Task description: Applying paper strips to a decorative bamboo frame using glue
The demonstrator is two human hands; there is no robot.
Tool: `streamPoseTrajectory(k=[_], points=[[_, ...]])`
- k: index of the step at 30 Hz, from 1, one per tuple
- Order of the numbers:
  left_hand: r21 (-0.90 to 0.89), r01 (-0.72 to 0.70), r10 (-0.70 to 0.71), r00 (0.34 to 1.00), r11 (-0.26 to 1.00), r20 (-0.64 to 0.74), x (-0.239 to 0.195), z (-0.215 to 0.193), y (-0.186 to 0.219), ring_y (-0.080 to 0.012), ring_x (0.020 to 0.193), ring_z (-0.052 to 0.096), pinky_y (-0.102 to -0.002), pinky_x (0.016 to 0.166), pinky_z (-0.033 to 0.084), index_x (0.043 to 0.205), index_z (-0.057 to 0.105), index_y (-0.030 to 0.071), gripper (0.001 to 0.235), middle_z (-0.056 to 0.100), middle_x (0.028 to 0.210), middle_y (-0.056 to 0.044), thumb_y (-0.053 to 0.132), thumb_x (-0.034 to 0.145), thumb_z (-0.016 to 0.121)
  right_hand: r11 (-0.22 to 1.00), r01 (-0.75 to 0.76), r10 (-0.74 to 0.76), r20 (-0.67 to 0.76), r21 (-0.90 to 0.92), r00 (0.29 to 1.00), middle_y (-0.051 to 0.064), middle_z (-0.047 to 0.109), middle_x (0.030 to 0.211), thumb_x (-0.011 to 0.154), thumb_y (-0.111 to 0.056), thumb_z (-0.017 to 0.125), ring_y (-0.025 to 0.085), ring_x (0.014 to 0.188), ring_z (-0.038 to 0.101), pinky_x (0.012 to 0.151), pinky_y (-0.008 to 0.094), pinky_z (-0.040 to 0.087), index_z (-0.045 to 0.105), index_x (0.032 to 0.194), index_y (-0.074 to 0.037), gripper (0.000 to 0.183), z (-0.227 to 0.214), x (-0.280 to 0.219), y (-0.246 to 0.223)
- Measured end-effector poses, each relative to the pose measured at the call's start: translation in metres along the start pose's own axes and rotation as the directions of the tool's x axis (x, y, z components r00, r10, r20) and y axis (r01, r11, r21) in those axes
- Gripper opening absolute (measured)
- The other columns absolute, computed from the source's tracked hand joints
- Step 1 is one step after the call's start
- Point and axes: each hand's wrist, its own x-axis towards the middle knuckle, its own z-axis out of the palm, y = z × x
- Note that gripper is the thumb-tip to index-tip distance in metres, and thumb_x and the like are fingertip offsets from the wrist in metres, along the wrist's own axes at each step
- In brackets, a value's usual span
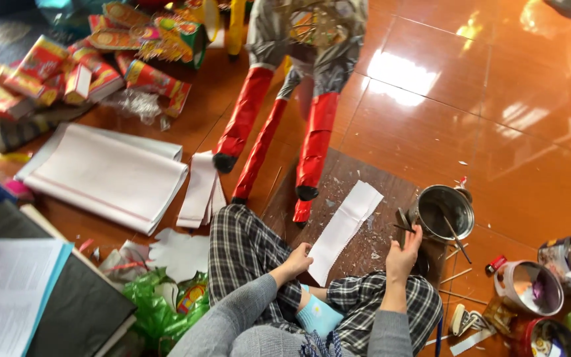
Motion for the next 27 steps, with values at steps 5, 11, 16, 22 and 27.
streamPoseTrajectory(k=[5,11,16,22,27], points=[[0.045,-0.009,0.009,1.000,0.999,-0.014,0.008,0.001,-0.006,-0.0279,0.099,0.069,-0.039,0.080,0.057,0.123,0.061,0.021,0.051,0.071,0.094,-0.013,0.023,0.073,0.069,0.992,0.094,-0.098,-0.044,-0.087,0.994,0.028,0.036,0.150,0.084,0.022,0.050,0.036,0.136,0.038,0.100,0.044,0.043,0.031,0.152,-0.010,0.078,-0.001,-0.029,-0.005],[-0.025,0.107,-0.104,0.990,0.994,0.093,-0.013,-0.017,0.025,-0.0225,0.086,0.060,-0.034,0.073,0.047,0.130,0.049,0.013,0.050,0.063,0.102,-0.009,0.013,0.080,0.054,0.987,0.054,-0.018,0.231,-0.152,0.973,0.031,0.033,0.150,0.090,0.015,0.043,0.011,0.060,0.050,0.052,0.019,0.045,0.036,0.145,-0.013,0.062,0.019,-0.075,-0.089],[-0.049,0.088,-0.085,0.994,0.995,0.069,-0.010,-0.015,0.023,-0.0228,0.092,0.061,-0.034,0.078,0.048,0.127,0.052,0.012,0.048,0.063,0.112,-0.010,0.011,0.079,0.054,0.979,0.116,-0.081,0.201,-0.169,0.976,0.021,0.044,0.138,0.093,0.009,0.047,0.022,0.079,0.055,0.064,0.028,0.053,0.038,0.142,-0.008,0.052,0.018,-0.051,-0.086],[-0.039,0.086,-0.083,0.994,0.996,0.076,-0.015,-0.020,0.030,-0.0231,0.103,0.060,-0.032,0.085,0.046,0.127,0.053,0.011,0.048,0.062,0.119,-0.011,0.010,0.079,0.052,0.998,-0.025,0.024,0.009,0.055,1.000,0.021,0.050,0.132,0.100,-0.004,0.050,0.028,0.115,0.055,0.080,0.033,0.057,0.042,0.132,0.000,0.033,-0.008,0.025,-0.036],[-0.056,0.113,-0.107,0.990,0.992,0.097,-0.024,-0.026,0.041,-0.0214,0.095,0.061,-0.032,0.079,0.048,0.129,0.052,0.012,0.048,0.062,0.118,-0.011,0.008,0.081,0.052,0.959,-0.263,0.261,0.035,0.106,0.965,0.013,0.058,0.123,0.104,-0.018,0.050,0.020,0.106,0.063,0.073,0.031,0.055,0.038,0.140,-0.005,0.039,-0.026,0.049,-0.016]])
